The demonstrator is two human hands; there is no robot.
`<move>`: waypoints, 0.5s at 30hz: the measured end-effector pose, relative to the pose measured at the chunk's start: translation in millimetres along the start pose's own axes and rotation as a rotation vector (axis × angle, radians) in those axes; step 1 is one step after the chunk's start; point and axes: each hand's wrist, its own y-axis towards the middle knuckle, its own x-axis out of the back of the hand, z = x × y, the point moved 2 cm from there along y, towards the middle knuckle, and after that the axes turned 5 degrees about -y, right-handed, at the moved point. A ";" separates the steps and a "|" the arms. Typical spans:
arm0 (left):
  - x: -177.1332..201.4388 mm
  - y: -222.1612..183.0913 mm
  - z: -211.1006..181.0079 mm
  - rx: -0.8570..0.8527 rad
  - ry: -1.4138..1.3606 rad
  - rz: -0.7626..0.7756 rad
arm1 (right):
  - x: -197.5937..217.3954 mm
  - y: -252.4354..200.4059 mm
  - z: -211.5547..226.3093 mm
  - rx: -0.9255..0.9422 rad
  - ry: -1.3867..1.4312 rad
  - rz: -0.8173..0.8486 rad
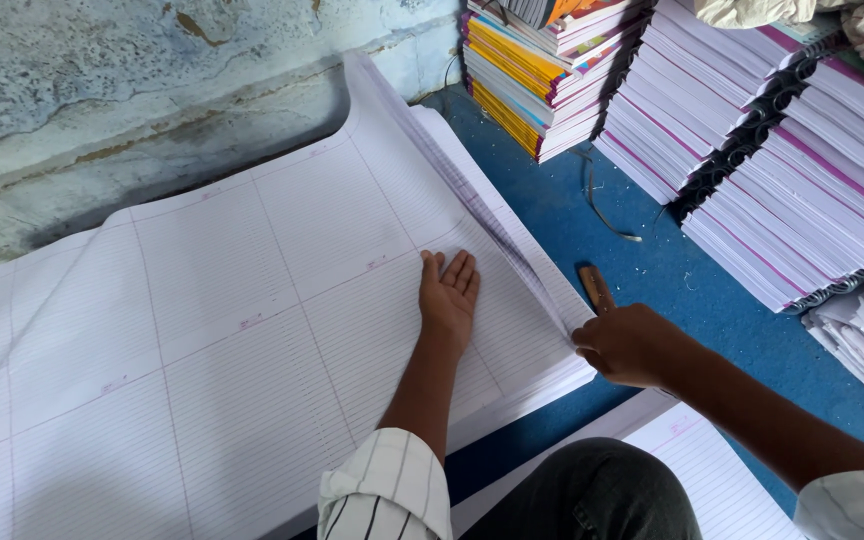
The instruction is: The person folds large sheets of lined paper in half and uses a wooden block to press the crease flat. They repeat this process for multiple sheets, stacking the folded papers to the left.
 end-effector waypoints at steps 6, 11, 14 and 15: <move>2.1 6.7 -5.9 -0.035 -0.059 0.006 | -10.8 6.4 0.0 0.076 0.018 -0.011; 3.6 16.5 -11.6 -0.063 -0.018 0.009 | -13.7 8.0 -2.7 0.126 0.092 -0.045; 4.5 20.9 -13.7 -0.087 0.023 0.030 | -12.6 7.7 -3.8 0.137 0.132 -0.042; 4.3 22.3 -13.7 -0.095 0.038 0.037 | -12.1 7.4 -4.4 0.141 0.150 -0.044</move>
